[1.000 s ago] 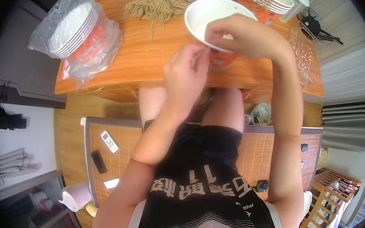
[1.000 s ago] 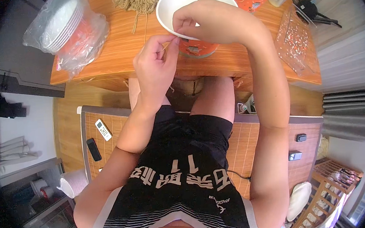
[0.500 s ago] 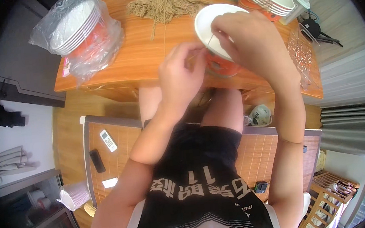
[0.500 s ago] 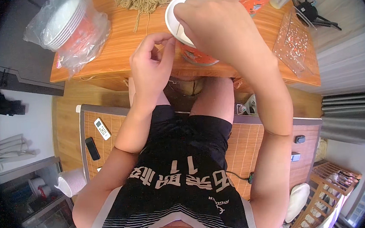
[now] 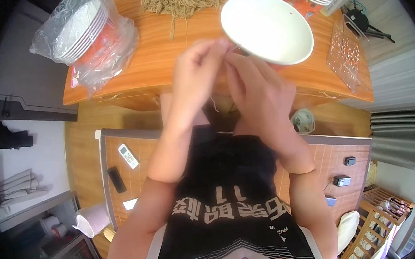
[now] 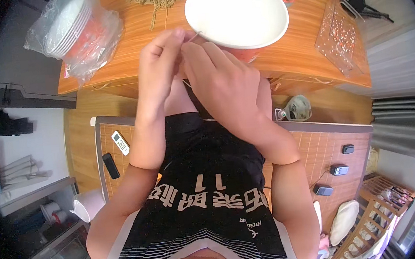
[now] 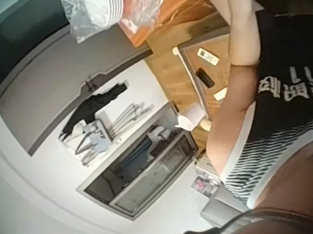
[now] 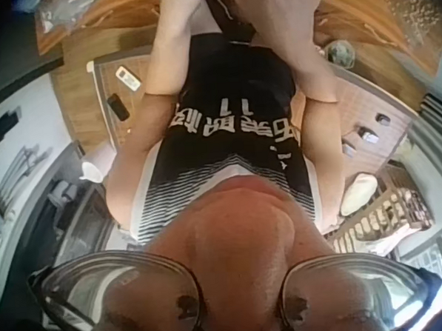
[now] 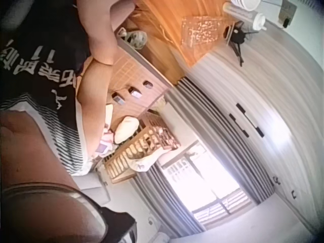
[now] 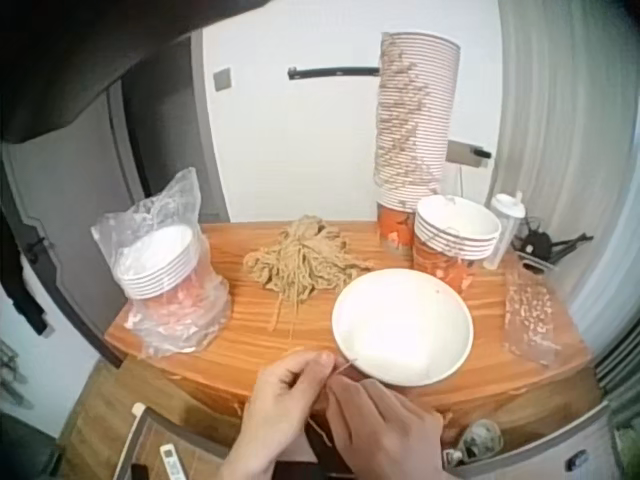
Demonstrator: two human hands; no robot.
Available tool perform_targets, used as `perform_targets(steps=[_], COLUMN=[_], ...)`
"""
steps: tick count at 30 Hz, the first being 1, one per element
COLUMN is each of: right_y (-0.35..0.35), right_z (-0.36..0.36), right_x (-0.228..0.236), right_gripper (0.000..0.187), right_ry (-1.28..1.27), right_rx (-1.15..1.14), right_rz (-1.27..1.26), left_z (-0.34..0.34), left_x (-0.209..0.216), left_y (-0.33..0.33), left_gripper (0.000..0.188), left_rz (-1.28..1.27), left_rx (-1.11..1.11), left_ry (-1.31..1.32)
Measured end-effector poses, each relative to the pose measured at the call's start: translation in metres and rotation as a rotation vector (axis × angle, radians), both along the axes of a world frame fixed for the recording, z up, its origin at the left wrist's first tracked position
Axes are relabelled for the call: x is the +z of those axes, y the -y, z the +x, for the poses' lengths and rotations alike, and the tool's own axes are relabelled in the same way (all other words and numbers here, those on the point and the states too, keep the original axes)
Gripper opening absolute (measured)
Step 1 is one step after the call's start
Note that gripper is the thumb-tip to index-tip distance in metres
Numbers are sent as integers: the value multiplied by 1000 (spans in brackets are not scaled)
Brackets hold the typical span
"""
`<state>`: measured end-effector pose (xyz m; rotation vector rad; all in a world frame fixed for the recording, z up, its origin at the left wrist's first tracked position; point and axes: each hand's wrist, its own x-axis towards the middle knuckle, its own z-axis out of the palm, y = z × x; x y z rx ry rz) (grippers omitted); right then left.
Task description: Tying handle strings to paper buckets or bowls for final packaging.
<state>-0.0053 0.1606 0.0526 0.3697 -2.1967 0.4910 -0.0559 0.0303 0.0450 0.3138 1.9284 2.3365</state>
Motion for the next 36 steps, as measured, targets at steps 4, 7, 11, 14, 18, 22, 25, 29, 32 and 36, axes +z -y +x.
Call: perform_targets(steps=[4, 7, 11, 14, 18, 22, 25, 29, 32, 36], right_y=[-4, -8, -11, 4, 14, 33, 38, 36, 35, 28], right_z=[-2, -4, -5, 10, 7, -4, -10, -9, -8, -6], right_x=[-14, -15, -30, -33, -51, -45, -44, -40, -50, -57], right_gripper=[11, 10, 16, 15, 41, 47, 40, 33, 27, 28], right_ry=[6, 43, 74, 447, 702, 635, 564, 586, 573, 479], right_rx=[-22, 17, 114, 301, 616, 938, 929, 949, 883, 969], right_rz=[-46, -90, -174, -877, -1541, -2003, -2148, -2218, -2200, -2199], left_z=[-21, -31, -38, -37, -36, -34, -33, -27, -24, -24], left_x=[5, 23, 28, 20, 20, 19, 23, 27, 24, 14], left_y=[13, 22, 25, 27, 25, 25, 26, 23, 14, 12], left_gripper=[20, 18, 14, 12, 11, 12, 12, 10, 8, 7], left_rz=[-239, -328, -401, -324, -162, -139, -179, -166, -166, -480], left_rx=[-74, -240, -363, -372, -395, -386, -329, -276, -178, -26], left_ry=[-135, -73, -133, -127, -18, 5, 2, -44, -97, -379])
